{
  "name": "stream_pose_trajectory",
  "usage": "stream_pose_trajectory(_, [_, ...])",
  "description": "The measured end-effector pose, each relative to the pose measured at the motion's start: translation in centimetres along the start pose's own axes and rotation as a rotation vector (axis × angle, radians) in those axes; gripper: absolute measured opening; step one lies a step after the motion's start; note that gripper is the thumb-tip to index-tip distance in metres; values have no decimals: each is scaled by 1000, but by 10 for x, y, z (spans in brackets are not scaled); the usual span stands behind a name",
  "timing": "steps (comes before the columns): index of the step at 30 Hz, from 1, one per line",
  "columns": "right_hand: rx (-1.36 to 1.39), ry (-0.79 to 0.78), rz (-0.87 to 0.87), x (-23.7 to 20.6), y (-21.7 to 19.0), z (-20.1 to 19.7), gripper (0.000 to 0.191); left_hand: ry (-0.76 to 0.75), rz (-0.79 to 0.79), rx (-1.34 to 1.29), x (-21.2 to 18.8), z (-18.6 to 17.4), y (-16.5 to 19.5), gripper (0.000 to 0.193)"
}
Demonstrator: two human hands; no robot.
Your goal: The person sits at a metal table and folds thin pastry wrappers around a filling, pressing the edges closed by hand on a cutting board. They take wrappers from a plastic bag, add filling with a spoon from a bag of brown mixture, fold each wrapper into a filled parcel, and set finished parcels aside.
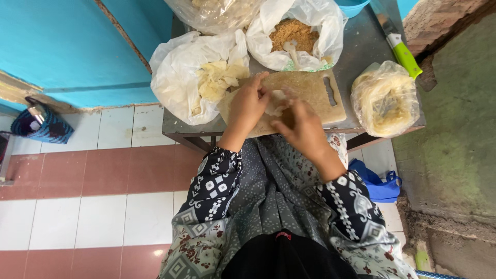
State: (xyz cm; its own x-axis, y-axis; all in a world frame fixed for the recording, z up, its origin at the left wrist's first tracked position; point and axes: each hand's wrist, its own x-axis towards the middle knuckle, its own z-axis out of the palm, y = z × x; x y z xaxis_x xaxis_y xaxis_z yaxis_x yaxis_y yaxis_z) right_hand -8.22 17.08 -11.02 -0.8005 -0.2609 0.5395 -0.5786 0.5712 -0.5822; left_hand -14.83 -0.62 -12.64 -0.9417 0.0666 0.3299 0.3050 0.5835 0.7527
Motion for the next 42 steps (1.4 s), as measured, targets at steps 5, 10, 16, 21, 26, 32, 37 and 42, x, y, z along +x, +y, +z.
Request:
stream_pose_trajectory(5, [-209,22,-76,8,8,16,58,13,-79,-3,-2,-2,8,35])
stream_pose_trajectory(10, [394,95,275,5,27,25,43,-208,-384,-740,-3,-9,5,22])
stream_pose_trajectory(16, [1144,257,519,9,29,9,45,-365,-247,-927,-12,-11,-3,32])
stream_pose_trajectory(21, [1432,234,672,1,22,-2,38,-320,-104,-689,-24,-10,-4,21])
stream_pose_trajectory(26, [1647,196,683,-9,18,-6,35,-312,-344,-1047,-30,-10,-1,18])
stream_pose_trajectory(32, [1502,238,563,-23,19,-19,39,-193,-107,-903,-22,5,-6,14])
stream_pose_trajectory(37, [1221,420,594,-31,29,-27,29,-610,-254,-877,-16,12,-8,20])
stream_pose_trajectory(42, [701,337,448,-10,44,-27,46,-214,214,65,-9,13,-7,30])
